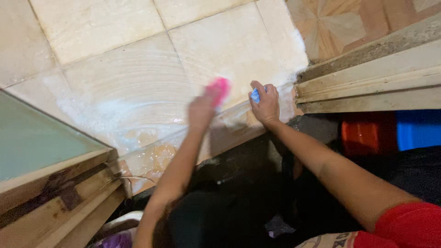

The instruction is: The person retrieves a pink scrubbing brush and a blue sponge, then sits on the floor to scrub a section of tiled floor with the brush while holding the sponge. The person continues scrubbing the same area repeatedly.

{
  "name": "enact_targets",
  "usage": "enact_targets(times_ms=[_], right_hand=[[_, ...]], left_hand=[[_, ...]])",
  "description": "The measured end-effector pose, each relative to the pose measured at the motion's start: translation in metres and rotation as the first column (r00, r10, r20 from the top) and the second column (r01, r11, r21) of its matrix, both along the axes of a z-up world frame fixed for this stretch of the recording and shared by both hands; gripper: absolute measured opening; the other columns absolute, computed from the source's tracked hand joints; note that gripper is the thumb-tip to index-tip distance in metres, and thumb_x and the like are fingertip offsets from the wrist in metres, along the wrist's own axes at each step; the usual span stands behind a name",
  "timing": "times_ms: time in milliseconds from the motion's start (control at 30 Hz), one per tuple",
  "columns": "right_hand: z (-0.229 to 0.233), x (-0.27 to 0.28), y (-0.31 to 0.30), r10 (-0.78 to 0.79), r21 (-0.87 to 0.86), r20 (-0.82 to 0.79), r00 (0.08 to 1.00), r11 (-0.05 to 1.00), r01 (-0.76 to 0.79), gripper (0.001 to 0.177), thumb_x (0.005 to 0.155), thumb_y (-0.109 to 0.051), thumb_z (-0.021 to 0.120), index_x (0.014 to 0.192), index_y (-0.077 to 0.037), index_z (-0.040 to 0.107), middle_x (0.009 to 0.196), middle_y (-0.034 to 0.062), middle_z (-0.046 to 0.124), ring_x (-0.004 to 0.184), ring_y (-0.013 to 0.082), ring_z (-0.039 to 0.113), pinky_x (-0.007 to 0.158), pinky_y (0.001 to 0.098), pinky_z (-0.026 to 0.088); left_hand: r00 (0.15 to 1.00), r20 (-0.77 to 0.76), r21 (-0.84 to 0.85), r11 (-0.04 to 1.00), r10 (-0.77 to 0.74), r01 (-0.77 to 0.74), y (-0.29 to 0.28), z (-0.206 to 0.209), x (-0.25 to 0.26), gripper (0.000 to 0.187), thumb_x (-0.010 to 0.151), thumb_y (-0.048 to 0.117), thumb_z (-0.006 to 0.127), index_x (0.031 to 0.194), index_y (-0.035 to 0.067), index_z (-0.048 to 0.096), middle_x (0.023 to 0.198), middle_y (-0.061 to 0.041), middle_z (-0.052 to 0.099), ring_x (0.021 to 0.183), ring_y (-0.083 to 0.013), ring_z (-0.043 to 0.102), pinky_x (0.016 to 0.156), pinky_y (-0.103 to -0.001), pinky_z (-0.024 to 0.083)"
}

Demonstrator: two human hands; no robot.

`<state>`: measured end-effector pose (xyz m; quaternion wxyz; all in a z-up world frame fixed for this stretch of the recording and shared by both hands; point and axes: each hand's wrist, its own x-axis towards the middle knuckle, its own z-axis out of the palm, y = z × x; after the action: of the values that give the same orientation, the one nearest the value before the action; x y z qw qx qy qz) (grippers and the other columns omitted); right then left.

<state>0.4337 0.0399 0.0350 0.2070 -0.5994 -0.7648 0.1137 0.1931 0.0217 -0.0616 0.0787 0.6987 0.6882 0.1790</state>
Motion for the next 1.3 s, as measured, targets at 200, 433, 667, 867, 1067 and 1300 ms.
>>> enact_targets(times_ms=[200,433,667,867,1067,1300], right_hand=[[-0.002,0.002,0.0,0.011,0.045,-0.013,1.0,0.999,-0.01,0.043,0.094,-0.022,0.071,0.136,-0.016,0.059,0.107,0.0149,0.054,0.105,0.0355,0.052,0.094,0.0492,0.043],[-0.002,0.003,0.0,-0.001,-0.001,-0.005,1.0,1.0,0.001,0.043,0.094,-0.022,0.07,0.136,-0.017,0.059,0.107,0.0151,0.054,0.105,0.0349,0.052,0.095,0.049,0.042],[0.001,0.002,0.001,-0.027,-0.063,0.035,0.999,0.998,0.029,0.042,0.096,-0.027,0.068,0.136,-0.017,0.059,0.107,0.0156,0.051,0.103,0.0343,0.05,0.095,0.048,0.041],[0.0,0.002,-0.001,-0.004,-0.041,0.012,1.0,0.999,0.005,0.043,0.097,-0.025,0.067,0.137,-0.015,0.057,0.107,0.0163,0.051,0.104,0.0343,0.05,0.095,0.0485,0.041],[-0.002,0.002,-0.001,0.011,0.017,-0.006,1.0,1.0,-0.011,0.043,0.096,-0.024,0.069,0.136,-0.016,0.058,0.107,0.0151,0.053,0.104,0.035,0.052,0.095,0.0488,0.041],[-0.006,0.002,-0.002,-0.003,0.03,0.007,1.0,1.0,0.002,0.043,0.094,-0.023,0.071,0.136,-0.017,0.06,0.107,0.0162,0.053,0.103,0.0356,0.052,0.093,0.0491,0.042]], left_hand=[[0.68,0.051,0.171,0.664,0.731,-0.727,-0.017,0.049,-0.198,0.049,0.081,0.016,0.082,0.126,0.017,0.065,0.104,-0.007,0.076,0.08,-0.0269,0.074,0.069,-0.043,0.058],[0.683,-0.111,0.099,0.692,0.721,-0.715,0.012,0.048,-0.12,0.052,0.093,0.026,0.065,0.139,0.005,0.053,0.084,-0.012,0.071,0.069,-0.0279,0.069,0.057,-0.045,0.054],[0.996,-0.089,0.086,0.996,-0.027,0.034,0.002,0.049,0.009,0.078,0.083,-0.007,0.056,0.151,0.03,0.046,0.145,-0.011,0.063,0.054,-0.0177,0.06,0.043,-0.029,0.047],[0.733,-0.011,0.097,0.731,0.68,-0.676,-0.011,0.07,-0.17,0.066,0.072,0.018,0.081,0.135,0.02,0.061,0.113,-0.009,0.074,0.084,-0.0308,0.072,0.07,-0.046,0.057],[0.397,-0.104,-0.129,0.384,0.912,-0.914,-0.026,0.083,-0.214,0.063,0.088,0.022,0.076,0.144,0.009,0.05,0.114,-0.012,0.069,0.079,-0.0204,0.069,0.057,-0.027,0.053],[0.997,-0.076,0.311,0.949,-0.031,0.053,-0.017,0.035,0.003,0.077,0.07,0.005,0.057,0.145,0.021,0.046,0.124,-0.017,0.076,0.089,-0.0281,0.073,0.055,-0.035,0.052]])
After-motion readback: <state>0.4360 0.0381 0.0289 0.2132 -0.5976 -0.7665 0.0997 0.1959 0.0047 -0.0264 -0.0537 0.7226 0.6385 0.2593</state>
